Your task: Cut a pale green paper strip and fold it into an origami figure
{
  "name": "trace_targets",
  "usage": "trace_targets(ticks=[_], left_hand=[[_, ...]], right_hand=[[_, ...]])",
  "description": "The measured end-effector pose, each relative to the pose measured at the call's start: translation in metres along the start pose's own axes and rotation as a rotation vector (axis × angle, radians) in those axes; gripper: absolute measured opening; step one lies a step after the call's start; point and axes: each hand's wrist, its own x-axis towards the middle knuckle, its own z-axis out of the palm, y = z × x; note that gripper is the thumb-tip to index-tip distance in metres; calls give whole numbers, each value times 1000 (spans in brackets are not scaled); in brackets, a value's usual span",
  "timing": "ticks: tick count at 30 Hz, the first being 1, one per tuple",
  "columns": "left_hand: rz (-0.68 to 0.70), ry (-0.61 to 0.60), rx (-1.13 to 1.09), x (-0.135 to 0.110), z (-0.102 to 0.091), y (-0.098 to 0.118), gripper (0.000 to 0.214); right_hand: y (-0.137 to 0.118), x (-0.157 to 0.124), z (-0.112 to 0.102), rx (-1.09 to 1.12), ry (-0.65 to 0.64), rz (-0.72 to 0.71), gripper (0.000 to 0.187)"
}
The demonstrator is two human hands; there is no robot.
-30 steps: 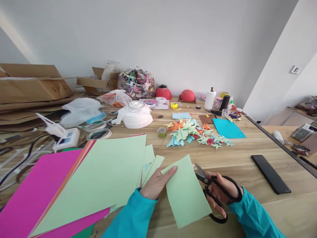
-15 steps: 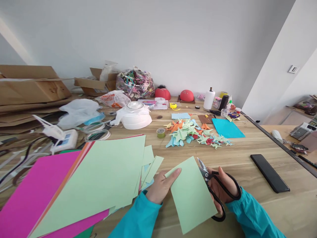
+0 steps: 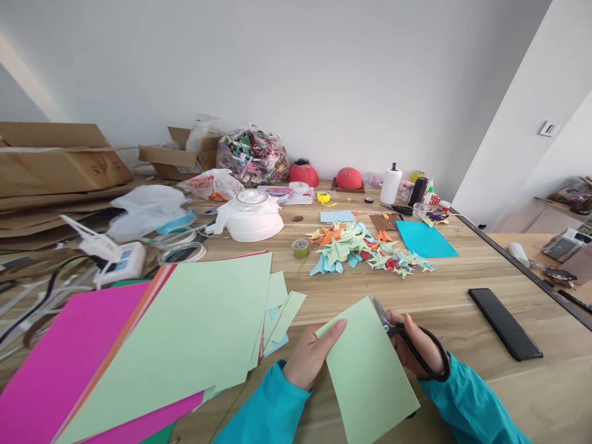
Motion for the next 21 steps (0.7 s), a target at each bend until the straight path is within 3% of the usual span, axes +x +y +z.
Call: trace_targets(ticks=[21], left_hand=[[11, 57, 0, -1, 2, -4, 41]], right_hand=[[-1, 2, 10, 33, 147, -64, 56]])
